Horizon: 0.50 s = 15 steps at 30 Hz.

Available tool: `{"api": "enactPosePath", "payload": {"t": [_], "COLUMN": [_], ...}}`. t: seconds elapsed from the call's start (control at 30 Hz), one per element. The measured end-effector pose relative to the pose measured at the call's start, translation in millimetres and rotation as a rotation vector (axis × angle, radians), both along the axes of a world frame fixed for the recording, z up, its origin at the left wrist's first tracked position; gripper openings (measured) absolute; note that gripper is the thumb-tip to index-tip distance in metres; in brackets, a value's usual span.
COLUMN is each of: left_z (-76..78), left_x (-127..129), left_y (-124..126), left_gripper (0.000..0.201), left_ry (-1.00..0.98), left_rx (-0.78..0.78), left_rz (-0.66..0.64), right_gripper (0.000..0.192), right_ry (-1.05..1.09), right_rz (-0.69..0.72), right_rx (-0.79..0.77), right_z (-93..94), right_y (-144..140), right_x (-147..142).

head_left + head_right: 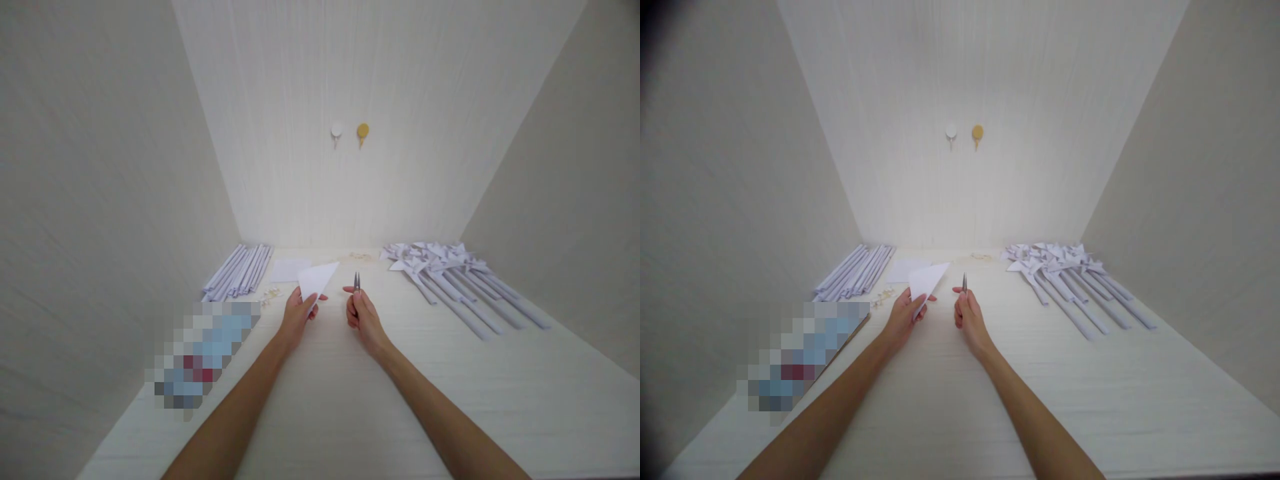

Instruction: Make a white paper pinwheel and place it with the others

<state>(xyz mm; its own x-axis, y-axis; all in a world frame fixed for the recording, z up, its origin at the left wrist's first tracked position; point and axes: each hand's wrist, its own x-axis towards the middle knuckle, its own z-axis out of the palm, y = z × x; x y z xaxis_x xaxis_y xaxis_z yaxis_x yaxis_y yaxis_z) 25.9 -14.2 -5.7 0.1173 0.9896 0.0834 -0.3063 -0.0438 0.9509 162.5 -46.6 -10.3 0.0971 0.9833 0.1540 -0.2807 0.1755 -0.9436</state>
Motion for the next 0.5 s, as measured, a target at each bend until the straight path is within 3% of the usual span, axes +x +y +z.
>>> {"api": "enactPosePath", "payload": {"t": [0.3,0.5], "left_z": [1.5,1.1], "left_x": [2.6,3.3], "left_y": [1.5,-1.7], "left_gripper": [0.028,0.027], "left_ry": [-0.019,-0.010], "left_rx": [-0.071,-0.056], "left_rz": [0.095,0.064], "right_gripper": [0.036,0.027], "right_ry": [-0.203,-0.324], "right_rz": [0.104,0.112], "right_rx": [-0.058,-0.059], "right_z": [0.0,2.2], "right_y": [-7.8,-8.4], "right_x": [-2.4,-7.4]}}
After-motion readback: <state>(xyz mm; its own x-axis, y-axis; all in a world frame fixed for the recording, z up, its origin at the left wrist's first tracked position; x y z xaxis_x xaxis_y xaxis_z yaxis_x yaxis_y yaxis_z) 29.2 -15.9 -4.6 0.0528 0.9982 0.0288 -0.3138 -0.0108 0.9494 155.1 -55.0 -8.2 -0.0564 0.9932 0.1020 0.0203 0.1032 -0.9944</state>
